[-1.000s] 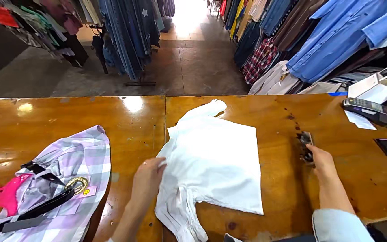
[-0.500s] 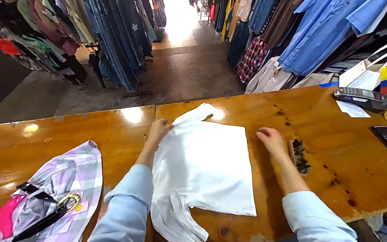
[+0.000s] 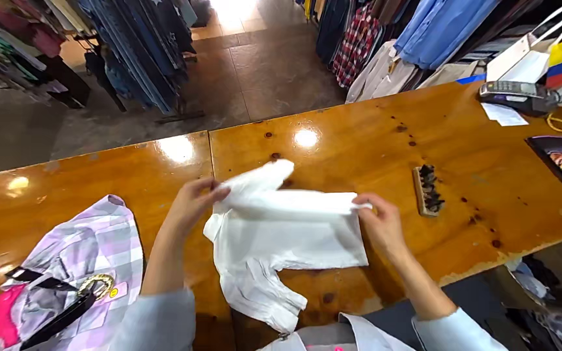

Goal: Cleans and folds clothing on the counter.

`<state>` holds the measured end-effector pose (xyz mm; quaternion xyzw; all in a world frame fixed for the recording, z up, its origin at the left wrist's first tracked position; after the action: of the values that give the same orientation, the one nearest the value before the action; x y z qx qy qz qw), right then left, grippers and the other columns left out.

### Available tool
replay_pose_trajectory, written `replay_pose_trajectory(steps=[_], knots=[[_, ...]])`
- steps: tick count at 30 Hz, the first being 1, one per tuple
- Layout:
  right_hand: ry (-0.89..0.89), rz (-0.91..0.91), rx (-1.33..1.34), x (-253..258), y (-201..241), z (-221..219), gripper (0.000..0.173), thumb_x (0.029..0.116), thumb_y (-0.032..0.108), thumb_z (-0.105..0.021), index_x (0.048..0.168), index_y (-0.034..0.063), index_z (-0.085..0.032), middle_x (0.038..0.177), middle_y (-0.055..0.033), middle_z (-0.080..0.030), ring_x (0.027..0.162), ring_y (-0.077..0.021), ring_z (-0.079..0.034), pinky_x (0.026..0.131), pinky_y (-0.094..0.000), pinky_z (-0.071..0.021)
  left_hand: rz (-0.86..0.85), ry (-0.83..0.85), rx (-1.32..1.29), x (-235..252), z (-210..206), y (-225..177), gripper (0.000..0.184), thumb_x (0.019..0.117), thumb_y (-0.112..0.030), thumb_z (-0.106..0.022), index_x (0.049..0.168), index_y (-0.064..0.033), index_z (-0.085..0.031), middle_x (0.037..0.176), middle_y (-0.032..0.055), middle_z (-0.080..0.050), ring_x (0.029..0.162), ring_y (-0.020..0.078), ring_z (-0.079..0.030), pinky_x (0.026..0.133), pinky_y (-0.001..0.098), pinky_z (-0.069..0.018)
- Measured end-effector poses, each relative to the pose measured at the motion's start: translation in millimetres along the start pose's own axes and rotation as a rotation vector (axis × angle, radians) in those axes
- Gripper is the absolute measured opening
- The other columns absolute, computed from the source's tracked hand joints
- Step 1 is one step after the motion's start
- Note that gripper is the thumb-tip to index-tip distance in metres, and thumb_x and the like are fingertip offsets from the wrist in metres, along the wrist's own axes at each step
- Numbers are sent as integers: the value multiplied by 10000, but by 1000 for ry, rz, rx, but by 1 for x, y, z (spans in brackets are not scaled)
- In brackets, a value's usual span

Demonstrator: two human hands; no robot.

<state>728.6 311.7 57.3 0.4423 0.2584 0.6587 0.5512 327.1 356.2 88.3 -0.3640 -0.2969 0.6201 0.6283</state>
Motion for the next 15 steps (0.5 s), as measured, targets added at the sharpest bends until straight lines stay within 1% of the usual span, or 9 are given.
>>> replay_pose_trajectory(steps=[2,3,4,6,8,10,12,13,15], knots=[[75,143,-207,-33,-7,-17,180,877,46,-579,884,61,-758,1007,-75,-744,1036,-262,-673,930,-521,-501,98,3,191,-34,-10,35,184,945,-156,-730,1003,18,-730,1243,234,-613,1205,419,-549,1009,663,-419],[114,183,-303,-46,-13,-27,189,866,31,-594,861,83,-775,1029,-71,-752,1066,-303,-665,937,-566,-471,134,-39,250,-48,-17,53,187,915,-160,-765,993,9,-748,1283,257,-597,1247,471,-508,1022,716,-361],[154,198,-383,-57,-18,-35,194,866,14,-615,878,104,-787,1080,-70,-750,1103,-335,-654,948,-603,-458,148,-104,284,-62,-24,66,210,888,-166,-794,1009,0,-748,1298,276,-587,1260,505,-490,1019,750,-329],[162,184,-440,-71,-16,-37,280,852,-3,-602,1009,126,-795,1232,-83,-714,1209,-382,-610,982,-645,-438,87,-255,311,-94,-26,72,369,865,-197,-821,1159,-7,-706,1346,286,-568,1278,532,-485,1004,766,-345],[107,191,-456,-80,-2,-25,382,853,60,-541,1145,135,-774,1330,-95,-670,1269,-391,-572,1005,-640,-422,-49,-279,329,-127,-18,61,434,879,-165,-780,1261,3,-662,1364,256,-576,1297,486,-503,1035,701,-394],[71,251,-449,-94,9,-17,336,900,170,-548,1148,134,-772,1292,-107,-682,1234,-380,-588,992,-615,-433,-232,-121,327,-160,-26,49,318,869,-53,-708,1182,1,-717,1269,211,-665,1246,438,-582,1026,664,-444],[104,354,-447,-109,9,-22,255,949,269,-606,1099,168,-785,1184,-65,-724,1138,-322,-633,951,-553,-461,-381,58,356,-190,-51,44,296,862,-38,-641,1118,-114,-767,1229,81,-717,1224,333,-630,1025,616,-463],[145,399,-465,-115,8,-29,241,970,308,-617,1093,185,-784,1158,-39,-731,1110,-294,-645,952,-528,-470,-425,124,382,-200,-64,45,312,873,-53,-626,1133,-161,-762,1249,29,-713,1231,283,-631,1039,585,-462],[214,462,-513,-124,6,-44,263,983,323,-603,1112,182,-782,1149,-21,-738,1090,-272,-657,951,-519,-468,-492,185,440,-212,-88,49,338,878,-58,-641,1174,-177,-752,1277,1,-703,1227,248,-638,1051,549,-468]])
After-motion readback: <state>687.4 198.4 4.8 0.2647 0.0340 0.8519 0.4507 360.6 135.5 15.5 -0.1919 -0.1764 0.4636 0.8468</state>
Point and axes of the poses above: each hand's wrist, its own x-axis towards the middle knuckle, its own z-axis out of the back of the hand, y = z × x, the point moved 9 cm from there along x, towards the middle knuckle
